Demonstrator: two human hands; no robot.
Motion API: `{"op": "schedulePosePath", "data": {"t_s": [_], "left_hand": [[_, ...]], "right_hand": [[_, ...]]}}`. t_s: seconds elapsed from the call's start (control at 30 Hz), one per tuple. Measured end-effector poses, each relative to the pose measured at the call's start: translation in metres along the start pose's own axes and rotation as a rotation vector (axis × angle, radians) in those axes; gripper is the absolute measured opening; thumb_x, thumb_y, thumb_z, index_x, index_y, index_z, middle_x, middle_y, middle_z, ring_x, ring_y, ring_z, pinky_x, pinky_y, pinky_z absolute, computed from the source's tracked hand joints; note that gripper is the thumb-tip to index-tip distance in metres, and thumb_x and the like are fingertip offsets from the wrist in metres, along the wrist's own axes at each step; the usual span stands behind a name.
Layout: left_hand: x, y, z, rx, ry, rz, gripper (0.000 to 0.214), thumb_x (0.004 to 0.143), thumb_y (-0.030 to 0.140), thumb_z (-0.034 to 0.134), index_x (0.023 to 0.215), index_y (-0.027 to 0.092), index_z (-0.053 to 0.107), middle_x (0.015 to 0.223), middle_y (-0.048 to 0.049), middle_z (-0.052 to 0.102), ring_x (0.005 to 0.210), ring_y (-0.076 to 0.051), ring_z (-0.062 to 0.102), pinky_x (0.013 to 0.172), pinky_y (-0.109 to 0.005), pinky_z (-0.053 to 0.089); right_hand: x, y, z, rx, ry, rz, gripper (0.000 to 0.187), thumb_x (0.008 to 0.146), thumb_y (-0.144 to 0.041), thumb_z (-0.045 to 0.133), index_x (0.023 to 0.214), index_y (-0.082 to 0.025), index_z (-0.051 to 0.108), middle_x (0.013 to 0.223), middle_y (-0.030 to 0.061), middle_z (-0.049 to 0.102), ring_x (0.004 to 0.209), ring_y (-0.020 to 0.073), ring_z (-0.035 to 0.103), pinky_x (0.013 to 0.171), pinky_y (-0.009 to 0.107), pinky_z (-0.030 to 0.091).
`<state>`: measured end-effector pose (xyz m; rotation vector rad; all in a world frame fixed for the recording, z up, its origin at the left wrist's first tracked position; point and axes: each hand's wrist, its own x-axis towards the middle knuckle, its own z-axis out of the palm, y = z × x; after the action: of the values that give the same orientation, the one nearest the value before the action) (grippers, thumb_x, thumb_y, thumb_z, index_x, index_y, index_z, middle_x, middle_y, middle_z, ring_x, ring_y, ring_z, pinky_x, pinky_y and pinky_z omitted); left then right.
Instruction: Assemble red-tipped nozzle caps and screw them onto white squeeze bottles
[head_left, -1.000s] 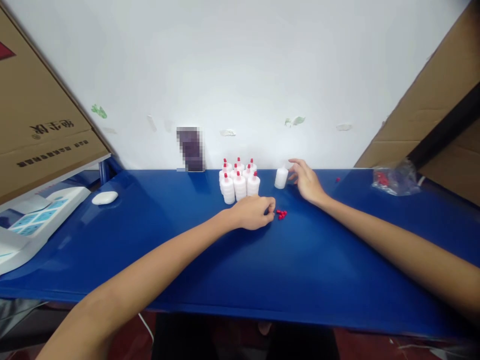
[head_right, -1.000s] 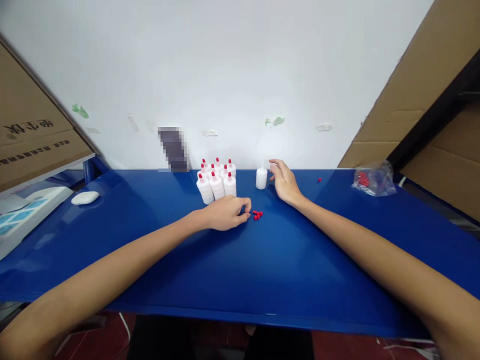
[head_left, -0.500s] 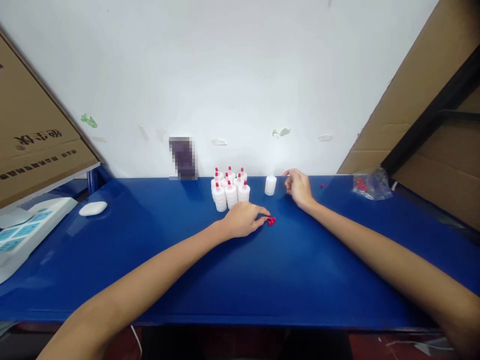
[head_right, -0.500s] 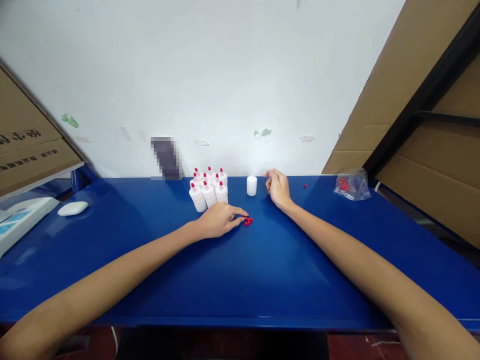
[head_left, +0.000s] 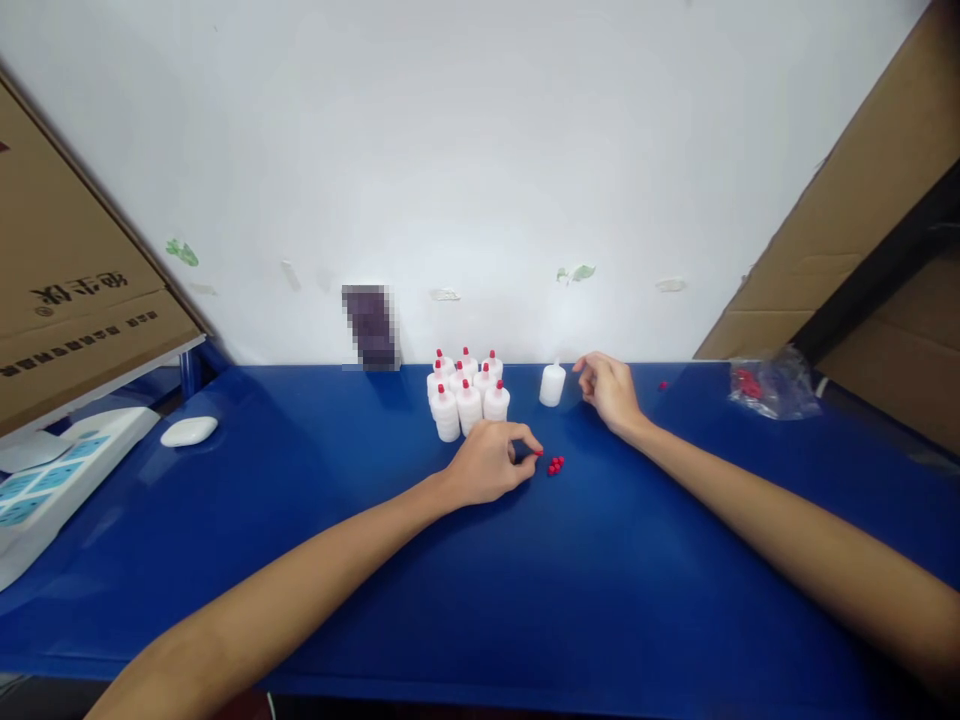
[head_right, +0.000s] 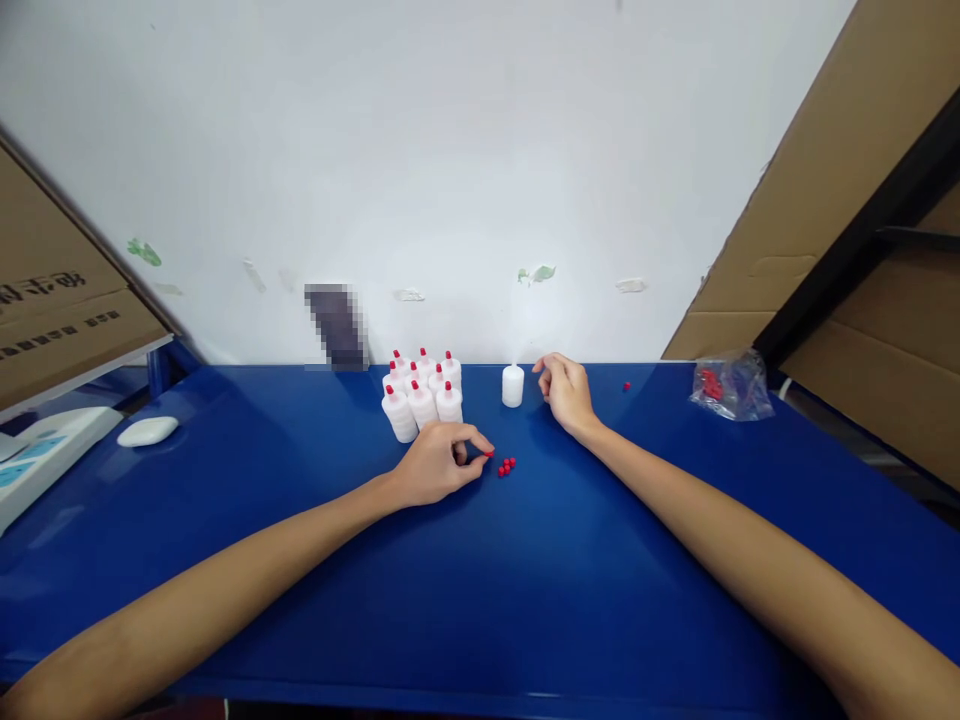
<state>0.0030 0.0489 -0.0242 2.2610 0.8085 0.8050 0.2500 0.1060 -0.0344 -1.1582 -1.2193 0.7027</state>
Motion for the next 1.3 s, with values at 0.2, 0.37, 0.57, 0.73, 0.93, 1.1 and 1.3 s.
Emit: {"op": "schedulePosePath", "data": {"t_s": [0.2,0.37,0.57,0.73,0.93,1.1,1.3], "left_hand": [[-0.001,0.003,-0.001,0.023,-0.025,0.012,0.013,0.081,0.010,0.064,0.088,0.016,0.073,0.064,0.0027,0.067,0.050,-0.007,0.051,0.056,-0.020,0.039],[0.000,0.003,0.000,-0.050,-0.006,-0.017,0.011,0.086,0.014,0.061,0.095,0.017,0.066,0.086,-0.0005,0.076,0.051,-0.005,0.056,0.056,-0.020,0.042],[-0.004,0.003,0.001,-0.194,0.014,0.057,0.010,0.088,0.016,0.058,0.097,0.018,0.057,0.093,-0.0036,0.078,0.064,-0.009,0.067,0.060,-0.019,0.048],[-0.006,0.004,0.002,-0.026,0.051,0.131,0.011,0.085,0.020,0.064,0.093,0.016,0.070,0.079,-0.0018,0.072,0.064,-0.010,0.063,0.063,-0.022,0.050],[-0.004,0.003,0.001,-0.009,-0.011,0.140,0.016,0.089,0.025,0.068,0.097,0.017,0.079,0.094,-0.0065,0.073,0.071,-0.011,0.061,0.068,-0.024,0.051],[-0.004,0.001,0.002,-0.089,-0.042,0.050,0.011,0.086,0.019,0.072,0.096,0.016,0.077,0.084,-0.0034,0.073,0.070,-0.011,0.062,0.070,-0.024,0.052],[-0.005,0.002,0.004,-0.154,-0.050,-0.027,0.009,0.087,0.017,0.067,0.094,0.015,0.074,0.082,-0.0026,0.073,0.074,-0.012,0.065,0.074,-0.024,0.053]], "right_hand": [[-0.002,-0.002,0.000,0.006,0.000,0.009,0.024,0.089,-0.035,0.051,0.072,-0.021,0.061,0.048,-0.0053,0.045,0.041,0.0099,0.038,0.038,0.021,0.030],[-0.003,-0.004,0.001,-0.005,-0.005,0.017,0.024,0.089,-0.033,0.050,0.071,-0.021,0.061,0.048,-0.0051,0.045,0.041,0.0097,0.038,0.038,0.021,0.030],[-0.006,-0.007,0.002,-0.014,-0.012,0.019,0.023,0.087,-0.031,0.051,0.069,-0.021,0.061,0.048,-0.0048,0.046,0.041,0.0094,0.038,0.038,0.021,0.028],[-0.009,-0.008,0.003,-0.022,-0.035,0.004,0.022,0.086,-0.030,0.051,0.069,-0.021,0.061,0.047,-0.0049,0.045,0.041,0.0096,0.038,0.038,0.022,0.028],[-0.010,-0.009,0.002,-0.077,-0.051,-0.019,0.023,0.086,-0.033,0.053,0.069,-0.021,0.062,0.049,-0.0043,0.047,0.043,0.0105,0.040,0.039,0.023,0.029],[-0.010,-0.009,0.002,-0.095,-0.059,-0.022,0.024,0.087,-0.035,0.052,0.069,-0.021,0.062,0.049,-0.0040,0.046,0.043,0.0111,0.040,0.039,0.024,0.029],[-0.015,-0.009,-0.004,-0.112,-0.033,0.030,0.023,0.088,-0.034,0.053,0.072,-0.021,0.064,0.050,-0.0046,0.046,0.040,0.0099,0.040,0.038,0.024,0.028]]}}
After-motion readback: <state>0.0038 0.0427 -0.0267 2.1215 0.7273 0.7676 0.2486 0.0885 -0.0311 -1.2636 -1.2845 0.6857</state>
